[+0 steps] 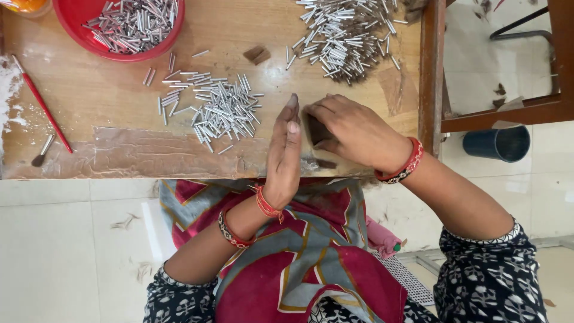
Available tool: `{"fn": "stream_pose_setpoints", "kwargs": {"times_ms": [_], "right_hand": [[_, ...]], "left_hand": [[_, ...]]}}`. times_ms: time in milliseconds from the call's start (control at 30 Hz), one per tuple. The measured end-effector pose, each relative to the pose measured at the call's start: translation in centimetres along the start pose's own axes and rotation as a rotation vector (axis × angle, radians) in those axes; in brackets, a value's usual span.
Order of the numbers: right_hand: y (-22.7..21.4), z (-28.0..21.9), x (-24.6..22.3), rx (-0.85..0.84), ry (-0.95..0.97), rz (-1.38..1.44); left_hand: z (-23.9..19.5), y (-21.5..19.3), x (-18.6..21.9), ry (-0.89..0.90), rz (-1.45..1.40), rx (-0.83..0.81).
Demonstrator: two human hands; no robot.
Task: The person inserts fiber bundles into small metal tubes to assemble industrial brushes.
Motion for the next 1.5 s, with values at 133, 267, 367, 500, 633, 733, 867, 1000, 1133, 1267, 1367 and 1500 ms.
{"fn": "stream_pose_setpoints", "kwargs": {"times_ms": [133, 267, 367, 500, 633, 733, 867, 1000, 1133, 1267, 1367, 1500], "right_hand": [[-0.9, -1.7, -1.1, 0.097, -0.019, 0.031], [-2.2, -2.4, -2.0, 0.227, -0.014, -0.014], [-1.9, -2.3, -1.5, 0.206, 0.025, -0.018], [-1.9, -1.6, -1.3, 0.14, 0.047, 0.035], [-1.6, -1.5, -1.0, 0.122, 0.044, 0.073], [-1.2, -1.7, -0.6, 0.113, 0.053, 0.067], [-0.9, -1.8, -0.5, 0.117, 0.04, 0.044], [-0.6, -2.0, -0.2, 0.125, 0.015, 0.014], [0.0, -2.2, 0.3, 0.122, -0.011, -0.016], [0.0, -2.4, 0.5, 0.142, -0.04, -0.015], [0.1, -2.5, 0.8, 0.149, -0.045, 0.001], [0.5, -2.7, 1.0, 0.173, -0.051, 0.024]], "left_hand": [[-0.8, 1.1, -0.7, -0.002, -0.01, -0.017], [-1.2, 2.0, -1.0, 0.075, 0.091, -0.063], [-1.4, 2.5, -0.1, 0.092, 0.206, -0.072], [-1.6, 2.9, 0.7, 0.11, 0.259, -0.089], [-1.6, 3.0, 0.7, 0.114, 0.274, -0.106], [-1.3, 2.9, 0.9, 0.105, 0.29, -0.116], [0.1, 1.2, 2.6, -0.004, 0.205, -0.108], [2.5, -1.3, 4.3, 0.053, 0.602, -0.155], [3.3, -1.4, 3.4, 0.132, 0.755, -0.278], [3.6, -0.6, 1.9, 0.288, 0.807, -0.295], [4.0, -0.5, 1.4, 0.305, 0.813, -0.284], [4.3, -0.5, 1.4, 0.303, 0.81, -0.299]]}}
Point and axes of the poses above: each hand's wrist, its own z-axis towards the middle knuckle, its own y-axis out of the palm, x = y × z, the point moved 2 cm from there along z, towards the middle knuckle, and after that the axes turned 3 degrees about -y, right-handed, at the moved point
